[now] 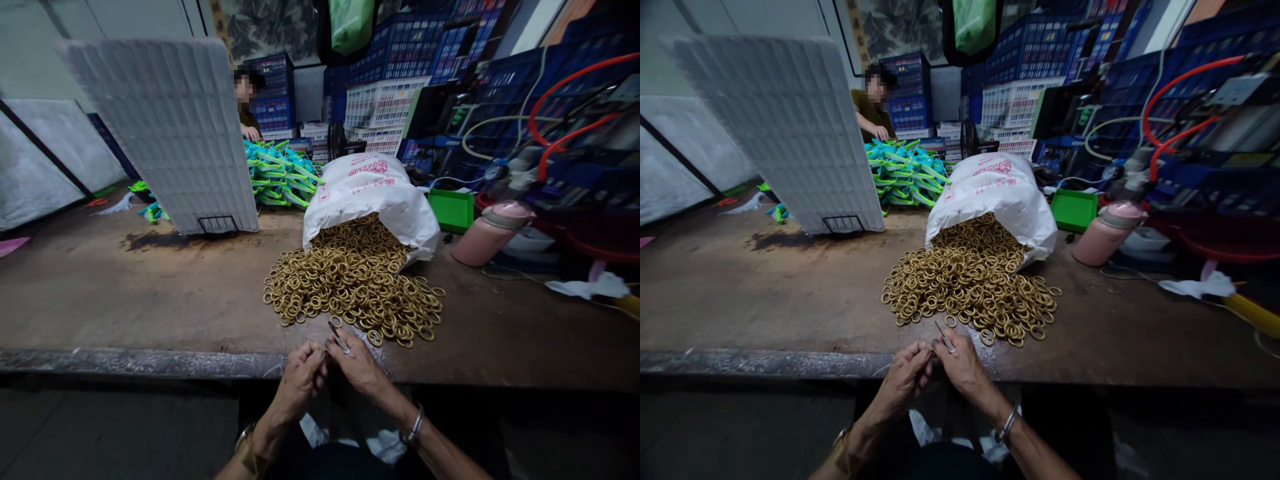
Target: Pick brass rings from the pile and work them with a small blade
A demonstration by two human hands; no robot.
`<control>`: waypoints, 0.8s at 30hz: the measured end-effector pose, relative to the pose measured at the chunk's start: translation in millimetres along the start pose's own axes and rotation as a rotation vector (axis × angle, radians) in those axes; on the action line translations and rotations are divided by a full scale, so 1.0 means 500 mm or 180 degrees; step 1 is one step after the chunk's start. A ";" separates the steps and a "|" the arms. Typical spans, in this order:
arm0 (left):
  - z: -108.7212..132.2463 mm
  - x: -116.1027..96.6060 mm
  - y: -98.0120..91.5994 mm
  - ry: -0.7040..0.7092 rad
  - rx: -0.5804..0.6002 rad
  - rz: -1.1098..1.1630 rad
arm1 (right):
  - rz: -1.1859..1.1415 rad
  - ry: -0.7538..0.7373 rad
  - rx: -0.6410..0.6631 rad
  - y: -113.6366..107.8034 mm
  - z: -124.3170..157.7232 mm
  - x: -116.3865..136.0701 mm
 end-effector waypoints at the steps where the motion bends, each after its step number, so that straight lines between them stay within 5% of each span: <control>1: 0.000 0.001 0.002 0.0011 0.0036 0.0078 | -0.0003 0.0008 0.0036 0.001 -0.001 -0.001; 7: 0.006 -0.007 0.005 0.0044 -0.0101 0.0265 | 0.0467 -0.0110 -0.0234 -0.011 0.005 -0.019; 13: 0.008 -0.020 0.007 0.0088 -0.0168 0.0230 | 0.1600 -0.0664 0.0105 0.018 0.029 -0.011; 24: 0.020 -0.039 0.001 0.0719 -0.0316 -0.0281 | 0.2298 -0.0552 0.0200 0.020 0.023 -0.021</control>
Point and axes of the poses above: each hand's wrist, its own z-axis away from the middle knuckle, its own y-axis out of the palm, x = y × z, the point moved 7 cm from there along -z, towards the middle knuckle, and after that the axes turned 1 degree about y, right-handed, at the moved point
